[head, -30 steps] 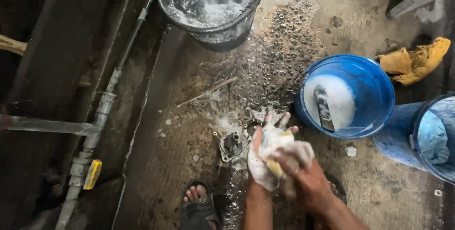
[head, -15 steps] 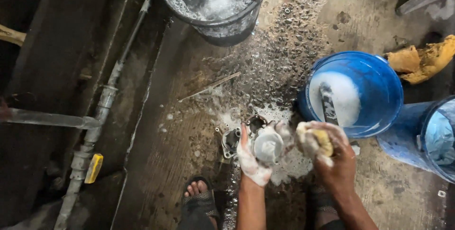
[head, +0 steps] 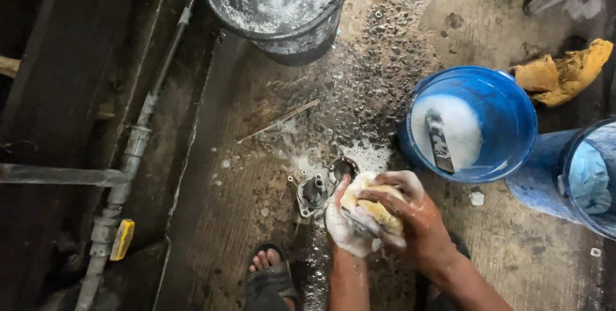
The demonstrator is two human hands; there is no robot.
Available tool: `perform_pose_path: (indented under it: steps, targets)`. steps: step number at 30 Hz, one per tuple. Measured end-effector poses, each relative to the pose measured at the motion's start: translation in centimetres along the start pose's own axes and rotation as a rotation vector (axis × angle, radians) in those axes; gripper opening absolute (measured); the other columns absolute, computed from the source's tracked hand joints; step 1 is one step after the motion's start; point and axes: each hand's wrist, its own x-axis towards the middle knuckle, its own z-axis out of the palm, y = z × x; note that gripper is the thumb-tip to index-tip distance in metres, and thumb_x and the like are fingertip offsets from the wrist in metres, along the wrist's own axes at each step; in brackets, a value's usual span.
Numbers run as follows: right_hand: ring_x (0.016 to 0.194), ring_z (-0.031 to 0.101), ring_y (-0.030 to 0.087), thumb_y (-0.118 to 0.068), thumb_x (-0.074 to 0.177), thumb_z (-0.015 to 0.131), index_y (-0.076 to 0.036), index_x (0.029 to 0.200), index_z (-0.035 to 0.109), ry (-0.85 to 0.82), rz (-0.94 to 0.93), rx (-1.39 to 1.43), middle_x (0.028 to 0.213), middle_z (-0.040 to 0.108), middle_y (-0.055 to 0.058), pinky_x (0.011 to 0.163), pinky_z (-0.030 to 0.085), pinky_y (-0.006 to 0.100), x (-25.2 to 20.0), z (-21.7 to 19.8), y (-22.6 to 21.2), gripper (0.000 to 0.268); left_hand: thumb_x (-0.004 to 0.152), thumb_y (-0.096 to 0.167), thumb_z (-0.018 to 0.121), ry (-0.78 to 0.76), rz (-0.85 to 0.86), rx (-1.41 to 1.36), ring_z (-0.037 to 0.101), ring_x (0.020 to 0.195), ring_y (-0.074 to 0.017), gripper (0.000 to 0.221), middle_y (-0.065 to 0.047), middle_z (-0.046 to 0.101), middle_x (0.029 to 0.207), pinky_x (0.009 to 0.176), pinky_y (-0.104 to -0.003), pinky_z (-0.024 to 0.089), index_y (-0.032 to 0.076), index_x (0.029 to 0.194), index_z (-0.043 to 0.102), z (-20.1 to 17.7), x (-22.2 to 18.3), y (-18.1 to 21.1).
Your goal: Washing and degreasing mechanical engine components using soapy water and a brush.
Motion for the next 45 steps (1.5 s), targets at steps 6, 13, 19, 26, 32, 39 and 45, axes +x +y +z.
perform_pose_path:
  steps: [6, 13, 19, 26, 32, 39, 45]
  targets:
    - [0.114, 0.057, 0.038, -0.024, 0.075, 0.090, -0.020, 0.129, 0.066, -0.073, -0.150, -0.229, 0.130, 0.059, 0.021, 0.084, 0.059, 0.051, -0.2, 1.3, -0.6, 0.060, 0.105, 0.062, 0.058, -0.431, -0.540, -0.368, 0.064, 0.069, -0.0207, 0.067, -0.025, 0.064, 0.112, 0.049, -0.027, 0.056, 0.000, 0.130, 0.050, -2.7, 0.6, 2.3]
    - [0.108, 0.056, 0.035, -0.025, 0.085, 0.081, -0.015, 0.130, 0.065, 0.084, -0.234, -0.169, 0.125, 0.058, 0.020, 0.086, 0.052, 0.049, -2.0, 3.7, 2.2, 0.048, 0.096, 0.060, 0.052, 0.109, 0.094, 0.089, 0.064, 0.087, -0.0305, 0.062, -0.017, 0.064, 0.099, 0.076, -0.038, 0.053, 0.000, 0.113, 0.056, 0.1, 0.5, 0.7]
    - [0.113, 0.055, 0.035, -0.031, 0.087, 0.078, -0.017, 0.127, 0.069, 0.169, -0.254, -0.219, 0.128, 0.057, 0.017, 0.094, 0.054, 0.051, -3.2, 5.4, 4.2, 0.043, 0.096, 0.060, 0.052, 0.073, 0.135, 0.060, 0.059, 0.080, -0.0273, 0.056, -0.014, 0.058, 0.091, 0.071, -0.037, 0.048, 0.004, 0.104, 0.052, 0.2, 0.9, 0.7]
    - [0.113, 0.056, 0.033, -0.028, 0.092, 0.071, -0.017, 0.125, 0.072, 0.180, -0.236, -0.197, 0.124, 0.057, 0.015, 0.095, 0.052, 0.047, -3.4, 5.2, 4.0, 0.034, 0.097, 0.060, 0.053, 0.025, 0.197, 0.025, 0.052, 0.071, -0.0234, 0.051, -0.009, 0.050, 0.081, 0.063, -0.035, 0.041, 0.009, 0.092, 0.046, 0.4, 1.0, 0.6]
    - [0.104, 0.060, 0.034, -0.048, 0.091, 0.065, -0.012, 0.120, 0.072, 0.263, -0.288, -0.213, 0.118, 0.055, 0.017, 0.093, 0.053, 0.047, -4.0, 4.8, 2.9, 0.046, 0.097, 0.060, 0.054, -0.038, 0.262, 0.003, 0.047, 0.064, -0.0203, 0.050, -0.006, 0.044, 0.073, 0.057, -0.033, 0.036, 0.013, 0.083, 0.042, 0.7, 0.5, 0.4]
    - [0.109, 0.058, 0.032, -0.034, 0.091, 0.070, -0.016, 0.124, 0.072, 0.122, -0.244, -0.160, 0.121, 0.058, 0.015, 0.092, 0.052, 0.045, -4.4, 4.5, 3.4, 0.037, 0.098, 0.059, 0.055, -0.054, 0.308, -0.048, 0.041, 0.057, -0.0171, 0.052, -0.003, 0.038, 0.065, 0.052, -0.031, 0.031, 0.017, 0.073, 0.037, 0.8, -0.5, 1.0]
    - [0.125, 0.058, 0.036, -0.021, 0.070, 0.072, -0.016, 0.121, 0.067, 0.193, -0.069, -0.170, 0.136, 0.060, 0.017, 0.104, 0.047, 0.047, -6.7, 0.7, 9.1, 0.052, 0.098, 0.059, 0.056, -0.121, 0.364, -0.074, 0.036, 0.050, -0.0140, 0.057, 0.001, 0.032, 0.057, 0.046, -0.030, 0.026, 0.020, 0.064, 0.033, 2.4, -0.6, 2.8]
